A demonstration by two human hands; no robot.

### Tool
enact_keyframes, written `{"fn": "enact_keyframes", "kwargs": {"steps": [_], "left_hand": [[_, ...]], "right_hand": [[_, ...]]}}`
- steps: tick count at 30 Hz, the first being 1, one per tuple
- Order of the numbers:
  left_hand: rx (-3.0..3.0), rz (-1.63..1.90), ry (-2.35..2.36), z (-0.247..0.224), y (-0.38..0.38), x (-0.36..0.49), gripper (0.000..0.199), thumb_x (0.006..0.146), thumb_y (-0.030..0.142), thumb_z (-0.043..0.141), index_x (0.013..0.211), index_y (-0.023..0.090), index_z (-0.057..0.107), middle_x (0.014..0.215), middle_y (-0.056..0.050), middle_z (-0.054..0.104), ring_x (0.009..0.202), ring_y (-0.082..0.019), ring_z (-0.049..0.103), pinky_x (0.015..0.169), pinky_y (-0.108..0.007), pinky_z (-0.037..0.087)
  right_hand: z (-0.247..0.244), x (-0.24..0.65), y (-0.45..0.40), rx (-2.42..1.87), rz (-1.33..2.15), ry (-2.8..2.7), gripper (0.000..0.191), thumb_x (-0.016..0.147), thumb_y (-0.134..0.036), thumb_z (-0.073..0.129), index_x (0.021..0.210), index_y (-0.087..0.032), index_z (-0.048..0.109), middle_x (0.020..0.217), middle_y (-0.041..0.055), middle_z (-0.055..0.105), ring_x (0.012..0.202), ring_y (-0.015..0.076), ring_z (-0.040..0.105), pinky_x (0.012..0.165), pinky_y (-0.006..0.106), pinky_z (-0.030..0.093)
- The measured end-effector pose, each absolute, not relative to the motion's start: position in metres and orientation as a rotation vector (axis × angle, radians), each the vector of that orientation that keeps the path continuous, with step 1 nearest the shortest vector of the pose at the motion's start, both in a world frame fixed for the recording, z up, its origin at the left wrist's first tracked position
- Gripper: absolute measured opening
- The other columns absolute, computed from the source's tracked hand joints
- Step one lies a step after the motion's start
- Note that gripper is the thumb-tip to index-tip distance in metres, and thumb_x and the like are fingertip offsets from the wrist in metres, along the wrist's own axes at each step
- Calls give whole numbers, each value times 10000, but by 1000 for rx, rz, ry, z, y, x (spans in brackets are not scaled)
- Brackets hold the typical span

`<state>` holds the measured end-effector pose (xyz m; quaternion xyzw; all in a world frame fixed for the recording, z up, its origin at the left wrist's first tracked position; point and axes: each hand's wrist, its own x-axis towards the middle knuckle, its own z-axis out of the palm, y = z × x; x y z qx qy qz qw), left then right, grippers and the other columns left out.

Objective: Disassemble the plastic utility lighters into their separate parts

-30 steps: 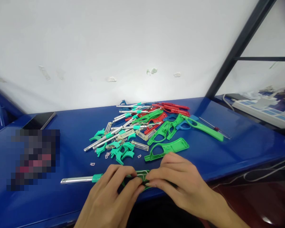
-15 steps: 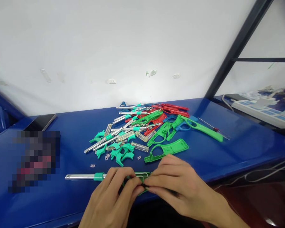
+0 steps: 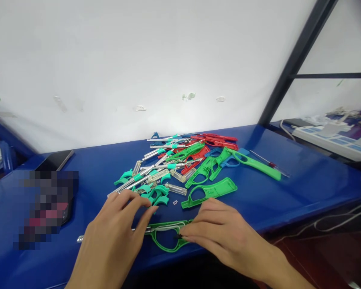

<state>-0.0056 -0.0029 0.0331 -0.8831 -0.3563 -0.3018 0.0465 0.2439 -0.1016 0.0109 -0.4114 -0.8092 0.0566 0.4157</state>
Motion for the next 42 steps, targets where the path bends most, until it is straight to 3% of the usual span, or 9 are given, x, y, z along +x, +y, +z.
{"fn": "enact_keyframes", "kwargs": {"steps": [7,17,22,28,33,42], "left_hand": [[-2649,-697,-1194,37,1,9,285,1054,324,489,900,260,720,922,-46,720,808,-270,738,543,-334,467],[-2687,-727,-1066,41,1,12,321,1125,355,364,975,263,633,869,-15,710,673,-229,741,524,-320,491],[-2669,-997,-948,41,-10,0,218,1146,432,430,1108,293,594,959,39,780,730,-160,782,657,-253,593],[-2752,-1066,-1001,25,-25,-26,210,1103,500,554,1176,335,660,1009,81,809,824,-120,807,789,-167,625],[-2820,-963,-712,19,-24,-26,272,1143,309,472,1362,320,632,1103,26,798,930,-139,782,960,-255,614],[-2963,-955,-779,13,-28,-21,206,1117,237,534,1287,285,640,1121,10,751,962,-117,740,1020,-238,562]], "right_hand": [[11,243,-101,-1026,121,-2025,211,1117,-260,605,1105,-194,805,892,17,801,772,149,666,788,314,518],[11,245,-100,-1023,95,-2051,184,1115,-227,605,1119,-196,786,887,18,792,792,156,663,782,317,498],[10,245,-101,-1013,51,-2066,184,1117,-221,598,1138,-194,780,882,25,794,777,160,655,747,322,500],[11,244,-101,-1025,83,-2034,202,1125,-237,583,1135,-190,780,936,27,810,805,151,697,772,305,525],[11,244,-101,-1032,104,-2025,185,1115,-222,598,1156,-195,776,960,19,813,811,151,702,777,289,529],[10,246,-101,-1020,93,-2007,167,1100,-193,617,1191,-196,757,1003,20,823,823,153,710,765,271,536]]}}
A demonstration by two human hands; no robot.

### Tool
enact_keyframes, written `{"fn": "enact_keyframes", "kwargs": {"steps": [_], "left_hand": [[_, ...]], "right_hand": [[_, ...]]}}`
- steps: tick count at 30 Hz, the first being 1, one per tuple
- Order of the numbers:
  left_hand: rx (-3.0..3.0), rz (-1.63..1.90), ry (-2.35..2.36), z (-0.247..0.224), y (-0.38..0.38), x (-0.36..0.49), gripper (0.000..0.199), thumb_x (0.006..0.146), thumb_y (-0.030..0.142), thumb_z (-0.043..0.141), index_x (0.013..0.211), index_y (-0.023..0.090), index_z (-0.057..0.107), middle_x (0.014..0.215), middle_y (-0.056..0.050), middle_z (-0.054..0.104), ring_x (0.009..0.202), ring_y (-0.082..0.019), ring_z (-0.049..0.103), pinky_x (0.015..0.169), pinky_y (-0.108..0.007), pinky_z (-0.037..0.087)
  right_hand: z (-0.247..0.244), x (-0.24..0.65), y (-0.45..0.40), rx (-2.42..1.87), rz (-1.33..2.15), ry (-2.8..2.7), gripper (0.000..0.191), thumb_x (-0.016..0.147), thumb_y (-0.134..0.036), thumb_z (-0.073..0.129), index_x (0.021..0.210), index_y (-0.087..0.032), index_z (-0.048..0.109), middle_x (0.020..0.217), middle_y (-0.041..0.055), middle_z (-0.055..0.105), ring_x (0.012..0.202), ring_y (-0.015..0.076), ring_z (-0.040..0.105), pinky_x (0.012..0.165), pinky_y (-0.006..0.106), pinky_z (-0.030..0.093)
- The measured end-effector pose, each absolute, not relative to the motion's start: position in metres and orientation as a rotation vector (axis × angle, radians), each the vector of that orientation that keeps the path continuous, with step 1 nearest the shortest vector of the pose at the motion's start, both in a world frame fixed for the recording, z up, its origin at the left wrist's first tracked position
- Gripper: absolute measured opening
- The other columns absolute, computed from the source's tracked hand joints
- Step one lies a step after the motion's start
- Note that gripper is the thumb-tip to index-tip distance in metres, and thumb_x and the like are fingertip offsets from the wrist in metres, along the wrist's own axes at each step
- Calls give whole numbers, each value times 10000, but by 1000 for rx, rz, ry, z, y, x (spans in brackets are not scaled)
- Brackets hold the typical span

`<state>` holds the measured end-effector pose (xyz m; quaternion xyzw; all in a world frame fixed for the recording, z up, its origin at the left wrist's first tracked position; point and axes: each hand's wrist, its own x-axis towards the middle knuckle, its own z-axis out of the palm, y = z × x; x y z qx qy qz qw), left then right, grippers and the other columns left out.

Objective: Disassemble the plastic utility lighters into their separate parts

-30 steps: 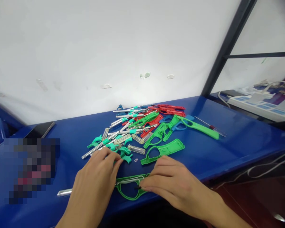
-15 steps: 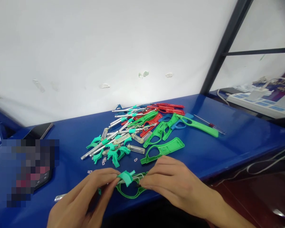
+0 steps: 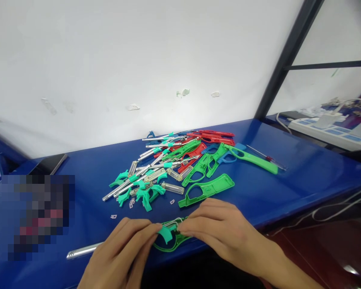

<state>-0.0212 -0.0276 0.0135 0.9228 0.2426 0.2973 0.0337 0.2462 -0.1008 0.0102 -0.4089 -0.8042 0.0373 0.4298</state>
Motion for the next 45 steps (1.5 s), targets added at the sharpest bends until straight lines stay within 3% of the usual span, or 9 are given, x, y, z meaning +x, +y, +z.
{"fn": "enact_keyframes", "kwargs": {"steps": [8,15,20,26,30,34,38,45], "left_hand": [[2887,924,721,7,-27,-25,239,1122,209,515,1312,249,655,1167,-7,731,1017,-106,720,1100,-234,508],[2935,988,628,7,-28,-19,292,1082,106,533,1301,220,689,1133,-22,745,987,-114,714,1004,-234,529],[2840,1024,666,10,-33,-11,204,1091,140,557,1220,223,691,971,5,741,814,-116,686,797,-218,564],[2794,1085,664,16,-35,-3,191,1076,104,534,1085,237,671,904,28,744,768,-114,679,754,-227,550],[2764,1074,732,14,-36,-1,166,1077,127,555,1098,251,663,887,31,726,751,-115,674,716,-229,546],[2745,1079,768,14,-37,-1,175,1077,125,549,1100,258,661,892,40,726,751,-104,683,717,-220,538],[2716,1112,773,16,-38,-1,157,1082,150,550,1090,264,658,897,48,733,768,-97,696,737,-209,537],[2739,1115,754,15,-37,-4,141,1093,162,551,1093,264,647,956,27,725,796,-110,685,766,-237,533]], "right_hand": [[9,245,-101,-1019,90,-1970,149,1098,-193,624,1159,-192,759,1033,5,835,851,147,729,798,267,536],[10,245,-101,-996,124,-1972,143,1102,-200,624,1146,-198,760,1025,-9,834,829,134,723,782,273,520],[12,245,-100,-946,149,-1941,150,1097,-181,630,1107,-179,780,1003,9,834,858,124,730,814,238,529],[12,245,-99,-938,156,-1929,169,1103,-178,618,1070,-181,783,969,5,836,848,125,740,816,240,533],[12,244,-99,-940,169,-1925,177,1101,-170,620,1046,-183,787,962,2,839,836,125,745,808,239,534],[16,243,-99,-984,297,-1837,67,1022,-161,746,1038,-196,801,944,-18,843,834,105,756,814,176,544],[21,244,-99,-991,479,-1766,156,925,-172,857,1069,-210,812,959,-31,848,823,94,764,817,130,561],[17,246,-99,-989,524,-1756,167,908,-152,866,1048,-228,816,950,-36,841,842,94,734,832,139,555]]}}
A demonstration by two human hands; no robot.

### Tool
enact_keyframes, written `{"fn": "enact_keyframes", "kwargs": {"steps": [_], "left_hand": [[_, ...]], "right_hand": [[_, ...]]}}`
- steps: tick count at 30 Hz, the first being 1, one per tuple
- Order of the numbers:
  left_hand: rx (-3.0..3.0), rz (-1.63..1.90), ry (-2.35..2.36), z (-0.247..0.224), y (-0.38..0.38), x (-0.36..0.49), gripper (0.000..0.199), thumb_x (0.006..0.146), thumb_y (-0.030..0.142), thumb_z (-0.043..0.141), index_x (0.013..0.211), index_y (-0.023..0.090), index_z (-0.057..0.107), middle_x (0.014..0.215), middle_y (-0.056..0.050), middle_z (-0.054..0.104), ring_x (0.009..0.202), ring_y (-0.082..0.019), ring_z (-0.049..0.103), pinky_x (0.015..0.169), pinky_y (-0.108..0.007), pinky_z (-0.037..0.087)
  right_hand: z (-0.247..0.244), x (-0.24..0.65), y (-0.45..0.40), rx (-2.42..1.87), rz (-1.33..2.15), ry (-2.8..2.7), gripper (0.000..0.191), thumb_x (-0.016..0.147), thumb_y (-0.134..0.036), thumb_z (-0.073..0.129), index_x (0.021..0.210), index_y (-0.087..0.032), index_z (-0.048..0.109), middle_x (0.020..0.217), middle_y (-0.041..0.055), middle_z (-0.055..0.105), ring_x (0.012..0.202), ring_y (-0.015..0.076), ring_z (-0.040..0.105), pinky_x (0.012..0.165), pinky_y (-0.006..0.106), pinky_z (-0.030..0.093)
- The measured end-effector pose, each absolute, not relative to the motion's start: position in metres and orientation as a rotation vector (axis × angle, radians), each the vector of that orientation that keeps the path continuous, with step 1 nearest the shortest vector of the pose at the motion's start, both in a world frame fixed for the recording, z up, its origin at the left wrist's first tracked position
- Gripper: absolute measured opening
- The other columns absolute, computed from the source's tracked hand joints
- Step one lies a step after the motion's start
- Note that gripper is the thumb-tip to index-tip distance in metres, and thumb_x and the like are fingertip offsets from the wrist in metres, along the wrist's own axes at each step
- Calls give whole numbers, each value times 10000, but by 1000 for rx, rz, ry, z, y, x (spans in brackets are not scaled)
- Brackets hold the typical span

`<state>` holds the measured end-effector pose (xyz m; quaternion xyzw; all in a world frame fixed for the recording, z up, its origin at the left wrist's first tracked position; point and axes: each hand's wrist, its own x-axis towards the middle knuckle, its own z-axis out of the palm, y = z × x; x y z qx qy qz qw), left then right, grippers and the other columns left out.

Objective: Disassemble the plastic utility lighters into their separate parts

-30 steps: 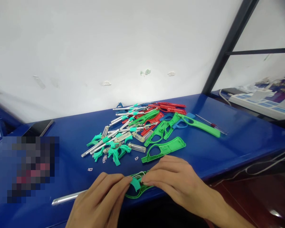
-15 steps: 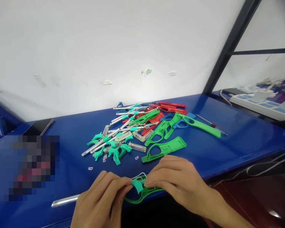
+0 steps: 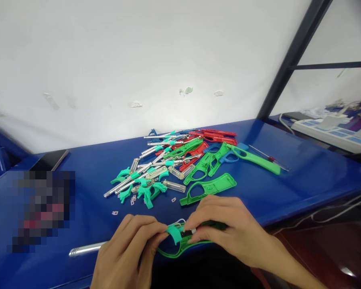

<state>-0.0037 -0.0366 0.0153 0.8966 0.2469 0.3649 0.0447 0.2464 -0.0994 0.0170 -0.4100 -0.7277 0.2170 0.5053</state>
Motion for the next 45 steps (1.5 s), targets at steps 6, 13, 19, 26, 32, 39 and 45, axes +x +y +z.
{"fn": "enact_keyframes", "kwargs": {"steps": [6,13,19,26,32,39,45], "left_hand": [[2714,1094,760,15,-36,-1,140,1099,176,555,1089,264,664,927,38,729,772,-101,685,733,-222,538],[2823,1122,715,14,-36,-3,256,1051,95,553,1180,255,706,1039,11,783,916,-134,746,932,-268,560],[2848,1036,696,18,-36,-8,272,1051,123,545,1224,260,702,1044,-5,769,921,-131,737,915,-264,592],[2835,883,656,25,-31,-10,220,1130,235,485,1226,272,680,1029,3,761,899,-113,746,789,-166,611],[2849,802,658,25,-33,-13,300,1172,323,371,1209,300,668,1069,29,781,824,-77,782,723,-103,591],[2915,923,710,23,-32,-12,378,1070,107,393,1189,298,696,1058,41,801,796,-84,801,699,-118,602],[2915,945,688,24,-32,-12,383,1067,117,395,1184,288,717,1052,25,808,751,-91,800,664,-125,604]], "right_hand": [[16,247,-100,-1009,512,-1788,153,930,-200,853,1077,-233,831,933,-21,828,848,117,707,815,185,550],[21,247,-100,-1002,414,-1885,112,1008,-259,779,1081,-213,850,882,22,805,805,153,705,789,275,557],[21,247,-102,-981,407,-1898,99,1002,-211,779,1079,-204,841,870,19,803,799,150,703,766,278,544],[19,246,-102,-949,392,-1926,98,992,-175,786,1082,-193,821,874,14,806,805,153,710,822,323,538],[22,247,-102,-973,389,-1959,94,1002,-185,775,1083,-187,821,869,16,799,810,158,700,820,338,535],[22,247,-102,-985,390,-1965,96,1016,-200,757,1090,-207,818,873,15,799,808,163,706,819,349,540],[23,247,-101,-993,398,-1964,92,998,-184,772,1074,-190,824,861,18,792,803,163,696,814,347,535]]}}
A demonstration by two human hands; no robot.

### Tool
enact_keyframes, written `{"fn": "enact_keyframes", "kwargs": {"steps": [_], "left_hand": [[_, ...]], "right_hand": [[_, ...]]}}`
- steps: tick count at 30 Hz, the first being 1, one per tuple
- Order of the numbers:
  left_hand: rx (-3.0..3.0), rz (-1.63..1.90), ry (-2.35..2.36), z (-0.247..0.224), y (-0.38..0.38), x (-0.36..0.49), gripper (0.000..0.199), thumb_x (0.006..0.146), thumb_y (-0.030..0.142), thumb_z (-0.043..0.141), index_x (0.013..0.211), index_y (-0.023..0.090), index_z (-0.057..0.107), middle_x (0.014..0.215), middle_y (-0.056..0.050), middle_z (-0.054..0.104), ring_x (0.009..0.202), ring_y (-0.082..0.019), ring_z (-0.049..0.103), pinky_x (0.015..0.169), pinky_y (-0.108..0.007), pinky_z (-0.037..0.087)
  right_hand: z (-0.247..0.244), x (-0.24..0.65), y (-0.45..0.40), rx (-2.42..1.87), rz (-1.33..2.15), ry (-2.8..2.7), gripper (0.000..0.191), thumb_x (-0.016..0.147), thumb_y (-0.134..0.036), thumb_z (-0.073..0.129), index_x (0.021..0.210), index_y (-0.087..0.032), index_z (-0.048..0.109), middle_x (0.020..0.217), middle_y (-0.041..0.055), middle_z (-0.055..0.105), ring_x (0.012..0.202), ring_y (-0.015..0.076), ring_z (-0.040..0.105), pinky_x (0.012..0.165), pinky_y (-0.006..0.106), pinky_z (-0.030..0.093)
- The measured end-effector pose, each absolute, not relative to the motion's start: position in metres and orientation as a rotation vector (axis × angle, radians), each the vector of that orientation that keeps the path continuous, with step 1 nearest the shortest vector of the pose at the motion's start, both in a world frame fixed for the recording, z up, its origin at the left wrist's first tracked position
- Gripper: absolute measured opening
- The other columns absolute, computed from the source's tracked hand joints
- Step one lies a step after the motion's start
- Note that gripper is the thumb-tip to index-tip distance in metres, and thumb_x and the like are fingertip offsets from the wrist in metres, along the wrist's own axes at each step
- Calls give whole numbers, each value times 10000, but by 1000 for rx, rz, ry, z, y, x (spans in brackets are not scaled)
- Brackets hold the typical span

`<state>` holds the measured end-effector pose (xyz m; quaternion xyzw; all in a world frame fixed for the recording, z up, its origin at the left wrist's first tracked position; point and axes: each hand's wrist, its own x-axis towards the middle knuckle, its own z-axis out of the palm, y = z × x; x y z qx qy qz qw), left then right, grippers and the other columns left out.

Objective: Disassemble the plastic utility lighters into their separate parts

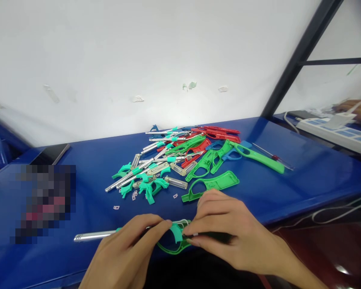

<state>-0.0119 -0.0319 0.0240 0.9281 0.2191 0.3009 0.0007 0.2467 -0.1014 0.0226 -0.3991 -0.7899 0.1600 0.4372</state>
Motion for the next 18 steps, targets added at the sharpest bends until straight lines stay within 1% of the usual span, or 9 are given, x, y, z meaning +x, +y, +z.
{"fn": "enact_keyframes", "kwargs": {"steps": [5,10,18], "left_hand": [[2933,913,691,21,-31,-14,405,1059,87,392,1217,274,715,1082,1,795,800,-84,803,695,-129,601],[2919,945,702,21,-31,-12,392,1065,98,398,1193,271,725,1050,-6,787,757,-87,787,641,-136,585],[2862,961,655,24,-34,-8,399,1045,61,421,1194,265,730,1033,-9,759,807,-67,764,707,-110,572]], "right_hand": [[23,246,-102,-978,401,-1968,88,990,-174,781,1066,-190,823,858,15,808,797,164,698,816,348,536],[23,247,-102,-976,402,-1967,89,996,-190,779,1071,-209,823,861,0,825,805,166,708,828,354,546],[22,247,-102,-981,406,-1981,83,998,-196,782,1064,-229,820,851,-9,831,798,175,691,894,396,540]]}}
